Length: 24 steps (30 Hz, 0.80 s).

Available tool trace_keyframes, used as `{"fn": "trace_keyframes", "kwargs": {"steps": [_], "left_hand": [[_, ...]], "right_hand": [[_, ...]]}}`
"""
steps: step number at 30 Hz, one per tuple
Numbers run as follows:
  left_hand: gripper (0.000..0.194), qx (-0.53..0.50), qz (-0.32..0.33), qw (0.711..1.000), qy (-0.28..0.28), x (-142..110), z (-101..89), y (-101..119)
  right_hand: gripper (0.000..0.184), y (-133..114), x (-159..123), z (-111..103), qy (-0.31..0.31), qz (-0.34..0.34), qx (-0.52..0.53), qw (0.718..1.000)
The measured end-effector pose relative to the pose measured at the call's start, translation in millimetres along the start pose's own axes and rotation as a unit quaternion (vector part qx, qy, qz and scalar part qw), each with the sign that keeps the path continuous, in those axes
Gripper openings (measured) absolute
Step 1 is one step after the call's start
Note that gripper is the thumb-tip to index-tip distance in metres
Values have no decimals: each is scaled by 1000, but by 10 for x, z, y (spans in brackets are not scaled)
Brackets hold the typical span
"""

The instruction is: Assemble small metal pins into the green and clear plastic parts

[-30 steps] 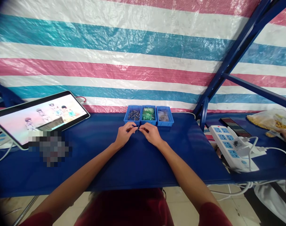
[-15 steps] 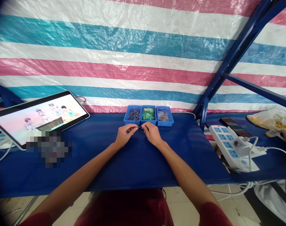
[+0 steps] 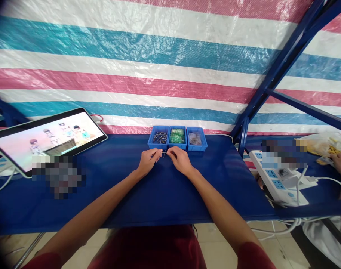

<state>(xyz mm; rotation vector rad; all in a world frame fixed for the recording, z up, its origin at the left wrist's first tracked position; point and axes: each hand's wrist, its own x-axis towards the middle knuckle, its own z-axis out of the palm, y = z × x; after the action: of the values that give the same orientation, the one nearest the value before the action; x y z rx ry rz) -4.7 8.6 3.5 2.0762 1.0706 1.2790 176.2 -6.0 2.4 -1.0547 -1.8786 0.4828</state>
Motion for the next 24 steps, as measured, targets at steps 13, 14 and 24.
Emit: {"fn": "trace_keyframes", "kwargs": {"steps": [13,14,24], "left_hand": [[17,-8,89,994,63,-1,22,29],[17,-18,80,995,62,-1,23,32],[21,-21,12,998,57,2,13,22]], "right_hand": [[22,-21,11,-12,-8,31,0,999],[22,-20,11,-9,-6,32,3,999],[28,-42,15,-7,24,38,-21,999]]}}
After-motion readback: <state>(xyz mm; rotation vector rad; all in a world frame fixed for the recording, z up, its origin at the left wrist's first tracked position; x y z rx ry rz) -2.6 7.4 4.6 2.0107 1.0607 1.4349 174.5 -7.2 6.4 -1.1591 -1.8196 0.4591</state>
